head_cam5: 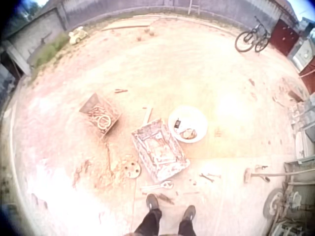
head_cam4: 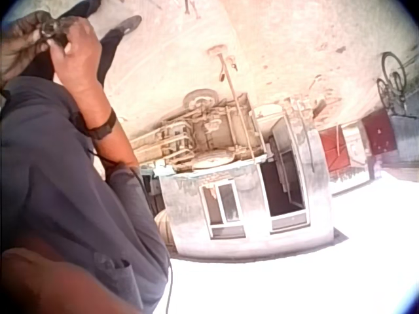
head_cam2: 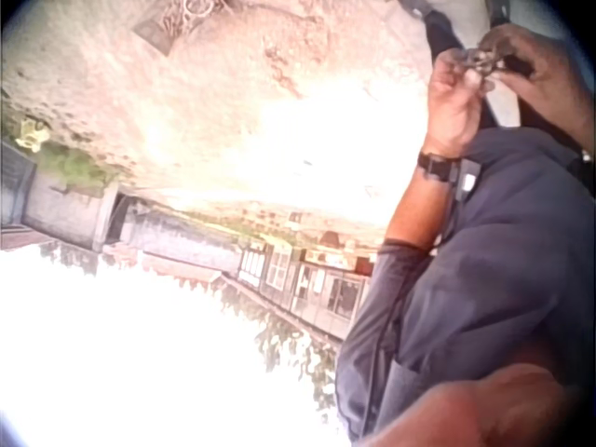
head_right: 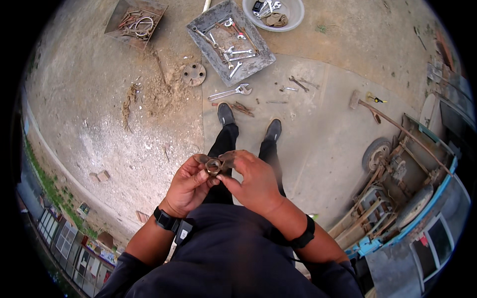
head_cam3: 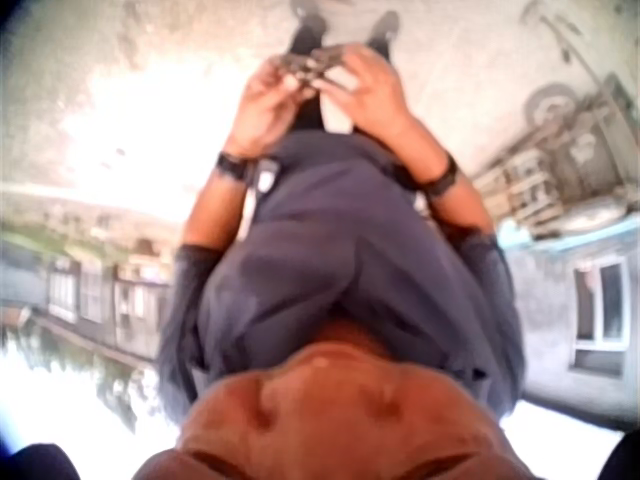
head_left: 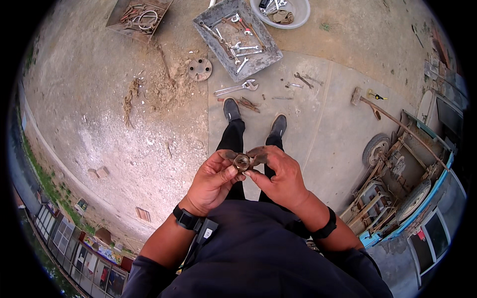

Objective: The person mounts a tire onto a wheel hub of a light blue three-wheeled vehicle, aligns the wheel, and secures it by hand-tightening lug nuts. The person then retrieves a lug nut from the ground and uses a wrench to tighten the lug nuts further.

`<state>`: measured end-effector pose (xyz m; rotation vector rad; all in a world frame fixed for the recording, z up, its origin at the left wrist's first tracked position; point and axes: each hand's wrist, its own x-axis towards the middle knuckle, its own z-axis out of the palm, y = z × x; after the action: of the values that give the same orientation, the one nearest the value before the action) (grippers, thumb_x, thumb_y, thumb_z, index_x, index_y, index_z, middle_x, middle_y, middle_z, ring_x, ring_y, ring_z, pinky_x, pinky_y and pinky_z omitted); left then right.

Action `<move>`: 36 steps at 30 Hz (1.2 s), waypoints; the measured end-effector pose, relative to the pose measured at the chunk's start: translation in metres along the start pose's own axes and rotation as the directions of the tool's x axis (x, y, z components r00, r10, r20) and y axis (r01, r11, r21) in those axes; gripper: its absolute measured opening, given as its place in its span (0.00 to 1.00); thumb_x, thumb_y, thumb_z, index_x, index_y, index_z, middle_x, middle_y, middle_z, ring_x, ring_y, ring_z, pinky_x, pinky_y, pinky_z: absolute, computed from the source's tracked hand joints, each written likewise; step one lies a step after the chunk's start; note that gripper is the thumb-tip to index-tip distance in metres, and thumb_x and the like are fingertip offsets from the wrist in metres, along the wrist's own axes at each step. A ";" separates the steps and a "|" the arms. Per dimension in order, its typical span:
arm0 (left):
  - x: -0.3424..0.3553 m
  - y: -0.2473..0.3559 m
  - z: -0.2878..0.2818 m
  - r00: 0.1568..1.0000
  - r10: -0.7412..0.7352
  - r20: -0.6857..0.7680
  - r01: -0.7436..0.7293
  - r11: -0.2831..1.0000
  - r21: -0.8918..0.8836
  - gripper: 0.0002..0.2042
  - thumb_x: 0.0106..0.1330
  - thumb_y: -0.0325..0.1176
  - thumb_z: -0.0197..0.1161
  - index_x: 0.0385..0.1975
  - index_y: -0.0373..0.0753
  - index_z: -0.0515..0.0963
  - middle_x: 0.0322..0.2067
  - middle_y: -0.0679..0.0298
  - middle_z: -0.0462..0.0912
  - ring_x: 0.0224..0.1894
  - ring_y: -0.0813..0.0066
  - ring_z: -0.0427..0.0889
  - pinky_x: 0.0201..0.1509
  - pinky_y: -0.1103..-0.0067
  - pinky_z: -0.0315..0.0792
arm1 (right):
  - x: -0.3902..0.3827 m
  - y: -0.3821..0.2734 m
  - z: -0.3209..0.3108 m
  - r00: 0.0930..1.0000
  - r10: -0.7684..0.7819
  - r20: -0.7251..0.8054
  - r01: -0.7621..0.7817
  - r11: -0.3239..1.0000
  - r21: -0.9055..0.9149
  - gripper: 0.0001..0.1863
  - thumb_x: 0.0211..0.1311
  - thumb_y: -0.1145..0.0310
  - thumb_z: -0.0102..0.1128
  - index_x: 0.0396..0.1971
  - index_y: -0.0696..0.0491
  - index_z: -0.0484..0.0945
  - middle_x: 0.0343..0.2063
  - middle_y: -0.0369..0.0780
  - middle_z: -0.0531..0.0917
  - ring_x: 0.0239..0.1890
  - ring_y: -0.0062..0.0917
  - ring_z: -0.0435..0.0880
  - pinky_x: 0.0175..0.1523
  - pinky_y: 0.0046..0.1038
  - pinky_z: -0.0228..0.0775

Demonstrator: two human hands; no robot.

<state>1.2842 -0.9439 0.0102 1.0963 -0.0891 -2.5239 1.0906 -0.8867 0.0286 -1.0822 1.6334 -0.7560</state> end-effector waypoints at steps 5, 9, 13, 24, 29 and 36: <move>-0.002 -0.001 0.003 0.999 0.009 -0.033 -0.009 1.000 0.006 0.10 0.67 0.25 0.63 0.47 0.40 0.74 0.44 0.64 0.82 0.49 0.69 0.82 0.50 0.75 0.78 | -0.003 0.002 0.003 1.000 -0.007 -0.028 0.008 1.000 0.010 0.18 0.51 0.67 0.70 0.44 0.53 0.80 0.45 0.42 0.82 0.49 0.38 0.82 0.52 0.33 0.75; -0.003 -0.002 0.001 1.000 0.008 -0.001 -0.008 1.000 0.023 0.12 0.67 0.23 0.61 0.48 0.41 0.74 0.46 0.63 0.82 0.51 0.69 0.81 0.52 0.75 0.77 | -0.005 0.001 0.003 1.000 -0.001 -0.004 0.001 1.000 0.002 0.19 0.51 0.66 0.70 0.45 0.53 0.80 0.47 0.43 0.81 0.49 0.39 0.82 0.52 0.33 0.75; -0.003 -0.003 -0.002 0.999 -0.002 0.033 0.001 1.000 0.017 0.14 0.68 0.20 0.60 0.50 0.42 0.73 0.50 0.62 0.80 0.52 0.72 0.80 0.55 0.74 0.76 | -0.007 0.002 0.003 0.999 -0.051 0.001 0.051 0.997 -0.053 0.20 0.51 0.65 0.70 0.44 0.54 0.80 0.48 0.43 0.81 0.50 0.39 0.82 0.52 0.34 0.75; -0.003 -0.008 0.000 1.000 -0.012 0.025 0.010 0.999 0.045 0.14 0.67 0.19 0.59 0.51 0.41 0.73 0.51 0.61 0.79 0.53 0.72 0.80 0.56 0.74 0.76 | -0.012 0.009 0.003 0.999 -0.034 0.001 0.034 0.999 -0.033 0.20 0.50 0.66 0.71 0.43 0.54 0.80 0.48 0.43 0.80 0.48 0.38 0.82 0.51 0.33 0.75; -0.001 -0.010 0.005 1.000 -0.012 0.001 0.012 0.997 0.070 0.14 0.66 0.19 0.61 0.49 0.41 0.73 0.51 0.61 0.80 0.51 0.70 0.81 0.53 0.74 0.78 | -0.013 0.010 -0.001 0.997 -0.082 0.006 0.082 0.997 -0.008 0.18 0.50 0.67 0.71 0.43 0.52 0.81 0.47 0.41 0.81 0.47 0.37 0.82 0.49 0.32 0.76; 0.002 -0.016 0.010 0.999 -0.046 -0.018 0.048 0.994 0.094 0.14 0.66 0.20 0.62 0.49 0.42 0.73 0.49 0.61 0.80 0.48 0.71 0.82 0.51 0.75 0.78 | -0.019 0.017 -0.007 0.997 -0.073 -0.008 0.073 0.997 0.001 0.20 0.51 0.68 0.69 0.46 0.50 0.81 0.46 0.41 0.80 0.45 0.36 0.83 0.48 0.32 0.76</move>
<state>1.2707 -0.9306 0.0119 1.1671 -0.1821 -2.5756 1.0805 -0.8630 0.0235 -1.1442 1.6068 -0.8103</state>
